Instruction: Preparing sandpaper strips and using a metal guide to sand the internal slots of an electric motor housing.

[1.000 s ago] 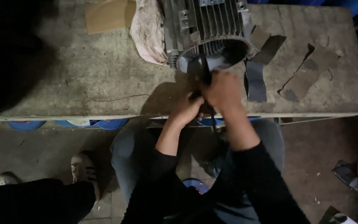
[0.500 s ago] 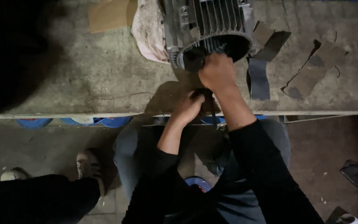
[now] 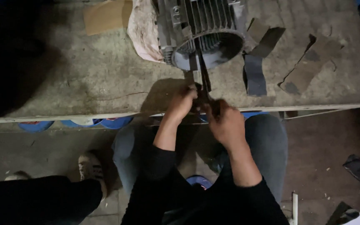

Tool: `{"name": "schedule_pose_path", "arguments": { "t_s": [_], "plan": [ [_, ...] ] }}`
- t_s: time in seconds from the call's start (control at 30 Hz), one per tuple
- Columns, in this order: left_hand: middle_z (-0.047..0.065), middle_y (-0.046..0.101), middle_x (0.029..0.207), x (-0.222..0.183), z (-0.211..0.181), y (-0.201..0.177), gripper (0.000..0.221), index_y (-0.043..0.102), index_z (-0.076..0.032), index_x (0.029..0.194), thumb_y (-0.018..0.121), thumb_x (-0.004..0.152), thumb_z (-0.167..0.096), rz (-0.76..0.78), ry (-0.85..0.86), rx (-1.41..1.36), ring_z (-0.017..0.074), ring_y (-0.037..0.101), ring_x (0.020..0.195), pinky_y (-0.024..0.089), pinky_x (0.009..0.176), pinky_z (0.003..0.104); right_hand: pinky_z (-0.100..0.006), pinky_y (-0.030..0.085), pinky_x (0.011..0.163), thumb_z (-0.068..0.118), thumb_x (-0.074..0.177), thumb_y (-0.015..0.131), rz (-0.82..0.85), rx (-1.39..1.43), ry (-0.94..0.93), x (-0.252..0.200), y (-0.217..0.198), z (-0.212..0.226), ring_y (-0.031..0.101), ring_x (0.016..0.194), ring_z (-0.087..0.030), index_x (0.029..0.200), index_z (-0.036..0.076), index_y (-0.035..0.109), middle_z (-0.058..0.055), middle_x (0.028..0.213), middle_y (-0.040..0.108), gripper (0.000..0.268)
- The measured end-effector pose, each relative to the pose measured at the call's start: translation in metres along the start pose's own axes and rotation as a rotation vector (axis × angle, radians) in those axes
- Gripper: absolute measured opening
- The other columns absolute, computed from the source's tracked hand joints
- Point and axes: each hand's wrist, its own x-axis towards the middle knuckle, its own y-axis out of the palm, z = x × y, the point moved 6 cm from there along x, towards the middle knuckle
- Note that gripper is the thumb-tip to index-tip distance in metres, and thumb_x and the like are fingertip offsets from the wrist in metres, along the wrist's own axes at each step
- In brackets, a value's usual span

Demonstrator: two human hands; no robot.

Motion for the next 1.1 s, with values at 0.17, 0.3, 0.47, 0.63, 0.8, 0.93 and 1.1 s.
{"name": "schedule_pose_path", "arguments": {
  "t_s": [0.17,0.3,0.47,0.63,0.8,0.93,1.1],
  "plan": [
    [0.023,0.067,0.143,-0.008,-0.004,0.007,0.058,0.072,-0.009,0.132,0.059,0.093,-0.05,-0.003,-0.059,-0.045,0.0446,0.059,0.138,0.045,0.117,0.053,-0.068,0.057,0.059,0.041,0.097,0.06,-0.04,-0.3,-0.076,-0.027,0.037,-0.024,0.074,0.071,-0.053,0.111,0.014,0.073,-0.018,0.074,0.075,0.033],
    [0.022,0.071,0.093,0.037,0.038,0.018,0.046,0.07,-0.005,0.122,0.066,0.097,-0.043,0.004,-0.099,-0.311,0.0308,0.074,0.067,0.069,0.055,0.04,-0.064,0.06,0.061,0.041,0.093,0.064,0.015,-0.358,-0.047,-0.05,0.032,-0.032,0.076,0.073,-0.049,0.116,0.02,0.071,-0.015,0.074,0.074,0.032],
    [0.022,0.069,0.112,0.035,0.037,0.016,0.047,0.067,-0.005,0.127,0.063,0.1,-0.043,0.026,-0.108,-0.244,0.0272,0.072,0.068,0.07,0.055,0.037,-0.066,0.059,0.079,0.056,0.095,0.054,0.25,-0.279,0.161,-0.03,-0.003,-0.015,0.076,0.088,-0.051,0.109,0.017,0.075,-0.019,0.083,0.078,0.046],
    [0.024,0.066,0.128,0.019,0.023,0.003,0.067,0.069,-0.007,0.129,0.053,0.099,-0.064,0.009,-0.076,-0.052,0.0406,0.064,0.119,0.054,0.099,0.052,-0.065,0.06,0.068,0.052,0.099,0.064,0.039,-0.152,-0.025,0.041,0.013,0.016,0.074,0.08,-0.054,0.102,0.004,0.073,-0.024,0.077,0.075,0.049],
    [0.022,0.074,0.107,0.034,0.037,0.0,0.059,0.072,-0.005,0.119,0.052,0.102,-0.058,-0.018,-0.089,-0.136,0.034,0.075,0.087,0.066,0.076,0.045,-0.056,0.06,0.056,0.035,0.095,0.061,-0.112,-0.32,-0.151,0.089,0.046,-0.004,0.075,0.065,-0.048,0.089,0.01,0.07,-0.018,0.063,0.069,0.028],
    [0.027,0.073,0.104,0.037,0.051,0.005,0.059,0.07,-0.002,0.127,0.058,0.1,-0.053,-0.056,-0.141,-0.295,0.0334,0.079,0.071,0.071,0.069,0.043,-0.051,0.06,0.053,0.022,0.092,0.06,-0.248,-0.434,-0.37,0.124,0.072,-0.019,0.077,0.067,-0.044,0.096,0.006,0.074,-0.017,0.067,0.07,0.022],
    [0.035,0.061,0.141,0.006,0.013,0.003,0.074,0.059,-0.001,0.149,0.054,0.101,-0.056,-0.013,-0.128,-0.213,0.0478,0.068,0.121,0.06,0.095,0.054,-0.034,0.056,0.057,0.018,0.091,0.066,-0.472,-0.716,-0.752,0.125,0.059,0.026,0.07,0.061,-0.036,0.078,0.011,0.074,-0.01,0.065,0.064,0.016]
  ]
}}
